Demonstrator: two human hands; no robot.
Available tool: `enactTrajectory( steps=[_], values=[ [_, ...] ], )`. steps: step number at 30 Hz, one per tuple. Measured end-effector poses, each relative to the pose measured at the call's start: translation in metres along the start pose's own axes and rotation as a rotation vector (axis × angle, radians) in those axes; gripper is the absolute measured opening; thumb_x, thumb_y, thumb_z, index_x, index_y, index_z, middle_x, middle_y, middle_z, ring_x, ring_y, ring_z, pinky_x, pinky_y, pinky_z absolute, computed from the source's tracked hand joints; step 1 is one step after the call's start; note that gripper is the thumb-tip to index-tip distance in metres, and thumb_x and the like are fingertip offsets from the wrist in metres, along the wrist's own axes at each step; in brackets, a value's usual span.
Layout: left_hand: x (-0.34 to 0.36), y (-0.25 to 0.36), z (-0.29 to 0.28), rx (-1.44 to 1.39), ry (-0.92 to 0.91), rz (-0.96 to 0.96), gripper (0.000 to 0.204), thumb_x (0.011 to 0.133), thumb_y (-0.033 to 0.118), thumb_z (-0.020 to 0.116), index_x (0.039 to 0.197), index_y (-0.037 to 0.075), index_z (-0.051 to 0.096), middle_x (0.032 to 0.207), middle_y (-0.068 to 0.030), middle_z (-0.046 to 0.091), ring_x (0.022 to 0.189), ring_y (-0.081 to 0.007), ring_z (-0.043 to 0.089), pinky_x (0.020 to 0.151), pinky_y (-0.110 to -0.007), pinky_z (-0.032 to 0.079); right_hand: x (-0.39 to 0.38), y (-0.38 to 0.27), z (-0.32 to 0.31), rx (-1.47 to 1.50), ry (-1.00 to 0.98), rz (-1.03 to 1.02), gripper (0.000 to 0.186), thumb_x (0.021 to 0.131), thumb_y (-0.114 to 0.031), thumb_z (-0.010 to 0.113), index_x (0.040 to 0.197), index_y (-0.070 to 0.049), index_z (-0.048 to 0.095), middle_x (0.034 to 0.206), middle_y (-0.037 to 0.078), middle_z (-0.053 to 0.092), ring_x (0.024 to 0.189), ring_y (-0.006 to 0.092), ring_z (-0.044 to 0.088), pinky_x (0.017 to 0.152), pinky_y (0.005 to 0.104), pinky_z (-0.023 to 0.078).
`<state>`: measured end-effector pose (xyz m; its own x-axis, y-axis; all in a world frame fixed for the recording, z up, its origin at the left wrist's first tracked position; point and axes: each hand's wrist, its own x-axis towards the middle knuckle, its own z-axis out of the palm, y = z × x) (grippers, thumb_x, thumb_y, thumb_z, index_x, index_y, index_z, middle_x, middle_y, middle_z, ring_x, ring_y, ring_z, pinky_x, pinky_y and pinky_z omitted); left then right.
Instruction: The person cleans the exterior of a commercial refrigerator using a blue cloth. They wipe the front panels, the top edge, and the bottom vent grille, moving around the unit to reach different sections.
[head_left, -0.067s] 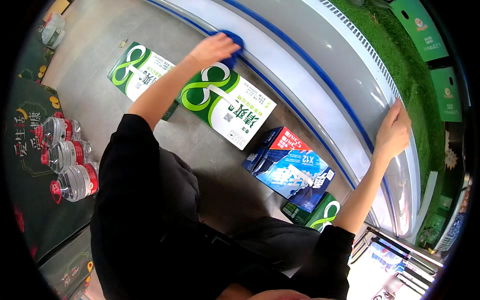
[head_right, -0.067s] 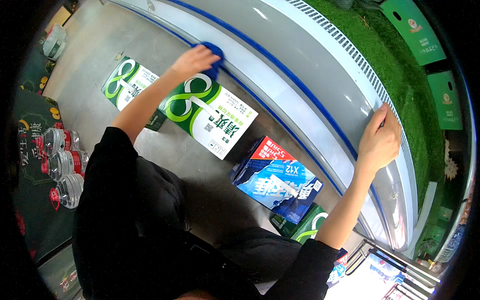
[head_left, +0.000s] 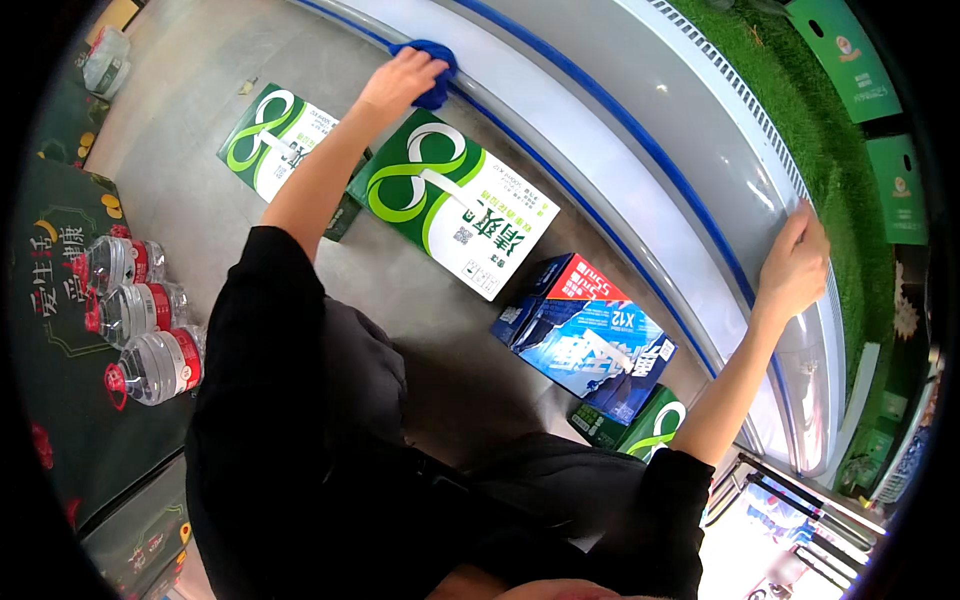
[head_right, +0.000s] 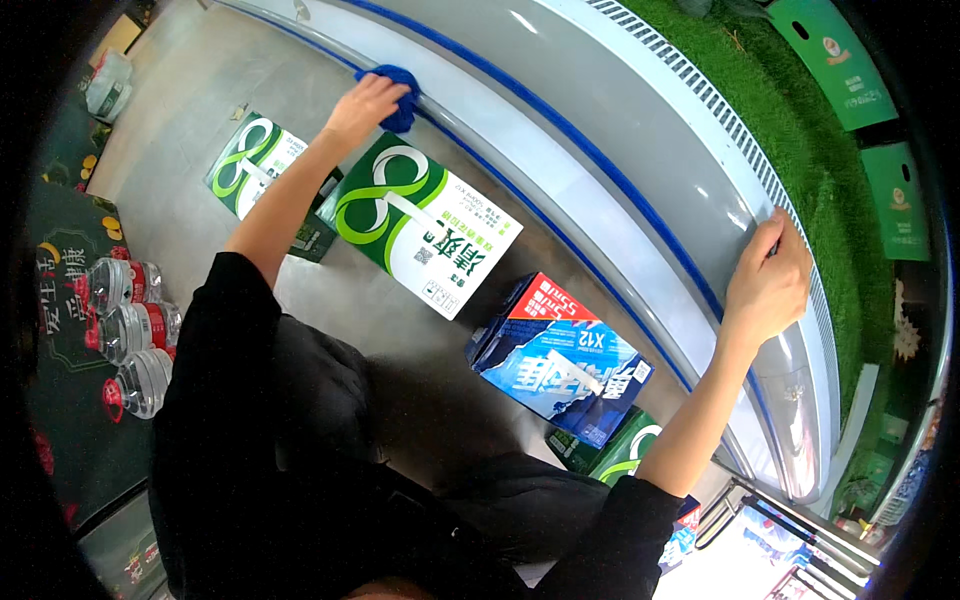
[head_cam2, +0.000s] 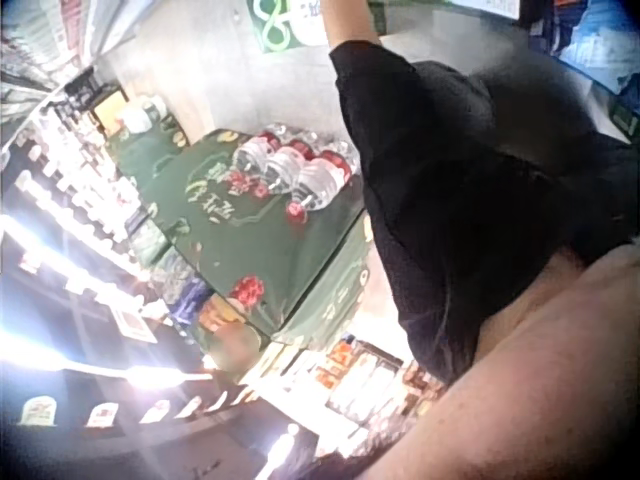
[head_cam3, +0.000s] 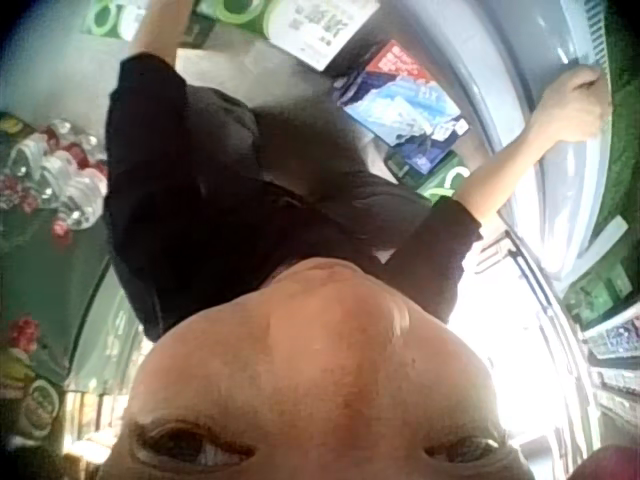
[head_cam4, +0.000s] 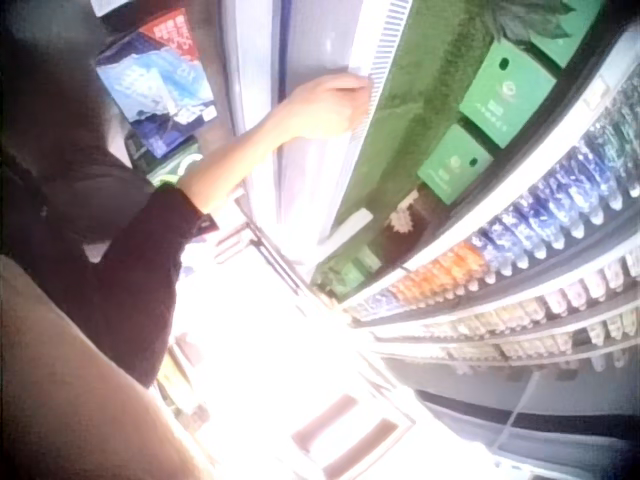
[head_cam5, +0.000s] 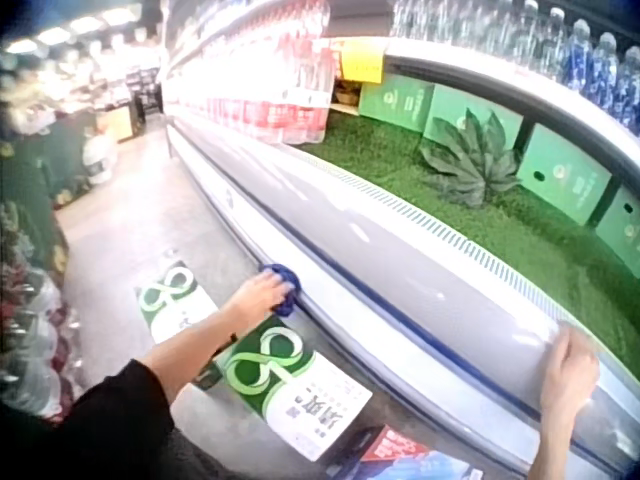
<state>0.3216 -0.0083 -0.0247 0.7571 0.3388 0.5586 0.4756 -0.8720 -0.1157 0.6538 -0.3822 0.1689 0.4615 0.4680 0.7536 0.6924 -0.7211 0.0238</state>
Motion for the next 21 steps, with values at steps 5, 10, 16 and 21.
enactTrajectory(
  steps=[5, 10, 16, 21],
  values=[
    [-0.001, -0.012, 0.011, 0.028, 0.035, -0.385, 0.031, 0.082, 0.014, 0.061, 0.112, 0.009, 0.059, 0.099, -0.0108, 0.059, 0.098, -0.0295, 0.054, 0.085, -0.037, 0.048, 0.002, -0.005, 0.002, 0.000, 0.016, -0.012, 0.028, 0.093, -0.031, 0.048, 0.100, -0.016, 0.070, 0.092, 0.007, 0.068, 0.082, 0.0278, 0.065, 0.068, 0.0388, 0.051],
    [0.011, 0.044, 0.000, -0.086, -0.001, -0.234, 0.024, 0.081, 0.014, 0.058, 0.104, 0.005, 0.062, 0.101, -0.0103, 0.059, 0.101, -0.0286, 0.053, 0.086, -0.037, 0.046, 0.003, -0.002, 0.000, -0.014, 0.018, -0.010, 0.029, 0.093, -0.031, 0.048, 0.102, -0.016, 0.070, 0.096, 0.007, 0.069, 0.084, 0.0269, 0.065, 0.070, 0.0387, 0.051],
    [0.019, 0.099, -0.013, -0.215, -0.078, 0.305, 0.036, 0.076, 0.020, 0.067, 0.109, 0.008, 0.059, 0.094, -0.0080, 0.055, 0.095, -0.0251, 0.053, 0.084, -0.034, 0.047, 0.002, 0.008, 0.008, 0.017, -0.043, -0.009, 0.035, 0.097, -0.037, 0.041, 0.112, -0.019, 0.067, 0.106, 0.008, 0.067, 0.092, 0.0300, 0.064, 0.076, 0.0397, 0.051],
    [0.004, 0.025, 0.012, -0.104, 0.002, 0.201, 0.033, 0.078, 0.022, 0.066, 0.109, 0.012, 0.059, 0.100, -0.0055, 0.056, 0.098, -0.0258, 0.052, 0.090, -0.033, 0.044, 0.001, 0.000, 0.003, 0.044, -0.030, -0.027, 0.033, 0.097, -0.031, 0.043, 0.108, -0.013, 0.069, 0.104, 0.008, 0.068, 0.089, 0.0268, 0.065, 0.072, 0.0380, 0.051]
  ],
)
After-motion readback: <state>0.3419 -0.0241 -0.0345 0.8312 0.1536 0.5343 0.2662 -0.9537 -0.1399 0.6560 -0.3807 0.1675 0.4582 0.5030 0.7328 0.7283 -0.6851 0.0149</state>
